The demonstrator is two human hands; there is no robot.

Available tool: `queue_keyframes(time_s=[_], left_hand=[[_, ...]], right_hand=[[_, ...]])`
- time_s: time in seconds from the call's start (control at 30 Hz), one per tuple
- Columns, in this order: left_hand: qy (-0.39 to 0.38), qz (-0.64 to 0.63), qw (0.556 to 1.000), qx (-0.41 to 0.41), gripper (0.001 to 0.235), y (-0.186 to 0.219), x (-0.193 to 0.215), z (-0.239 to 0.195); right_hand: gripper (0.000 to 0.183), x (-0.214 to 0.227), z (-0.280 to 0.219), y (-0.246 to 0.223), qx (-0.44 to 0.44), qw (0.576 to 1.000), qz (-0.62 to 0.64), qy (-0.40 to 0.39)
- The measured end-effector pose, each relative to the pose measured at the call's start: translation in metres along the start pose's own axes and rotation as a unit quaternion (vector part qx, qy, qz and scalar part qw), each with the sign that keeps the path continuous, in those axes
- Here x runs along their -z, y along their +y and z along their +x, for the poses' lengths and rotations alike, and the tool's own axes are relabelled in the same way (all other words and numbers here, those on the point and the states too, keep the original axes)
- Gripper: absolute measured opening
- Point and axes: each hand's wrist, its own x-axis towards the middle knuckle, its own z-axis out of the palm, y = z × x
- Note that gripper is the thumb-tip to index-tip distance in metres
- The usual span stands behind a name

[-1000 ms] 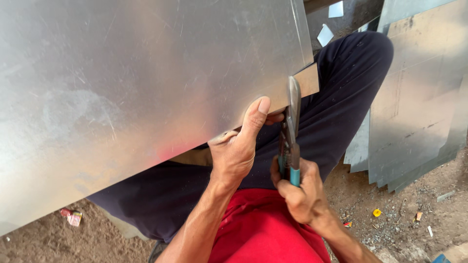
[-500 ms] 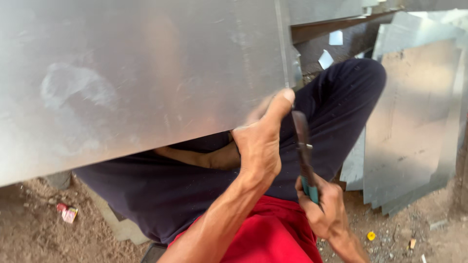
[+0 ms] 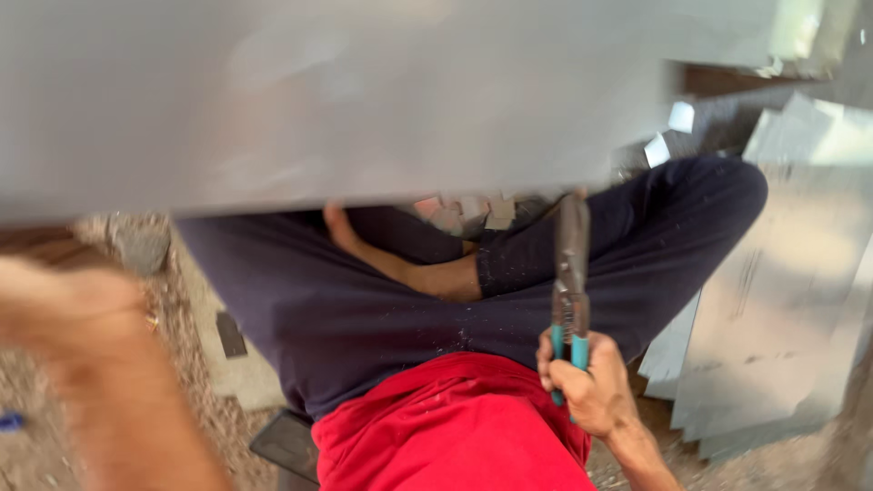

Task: The person uses tin snips to cut corners and edges out of rectangular metal sheets while holding them by hand.

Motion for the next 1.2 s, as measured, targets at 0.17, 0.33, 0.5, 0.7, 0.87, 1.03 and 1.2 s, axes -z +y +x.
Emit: queue_keyframes(time_s=[0.17,0.33,0.5,0.7,0.87,1.03,1.2], left_hand=[[-0.113,-0.083,0.98,0.143,0.015,-0.027,-0.057,-0.09],[-0.15,-0.139,0.962,0.183,0.022,-0.033,-0.057,-0.106],[-0.18,-0.156,0.952,0.191,0.024,-0.03,-0.028,-0.088],[-0.159,-0.165,0.951,0.205,0.02,-0.031,-0.029,-0.084],[-0.175,-0.162,0.951,0.197,0.018,-0.034,-0.028,-0.082],[-0.177,-0.161,0.953,0.187,0.017,-0.027,-0.029,-0.079],[-0.195,0.006,0.979,0.054,0.025,-0.037,-0.053,-0.043]], right_hand=[[0.024,-0.031,-0.002,-0.037,0.0,0.988,-0.133,-0.076],[0.062,-0.048,-0.01,-0.066,0.07,0.968,-0.009,-0.242],[0.072,-0.07,0.004,-0.094,-0.032,0.97,-0.038,-0.236],[0.073,-0.083,0.015,-0.121,-0.008,0.968,-0.093,-0.232],[0.055,-0.081,0.02,-0.123,-0.011,0.968,-0.15,-0.203],[0.016,-0.078,0.028,-0.115,0.072,0.96,-0.213,-0.165],[0.01,-0.074,0.032,-0.109,0.087,0.956,-0.238,-0.15]])
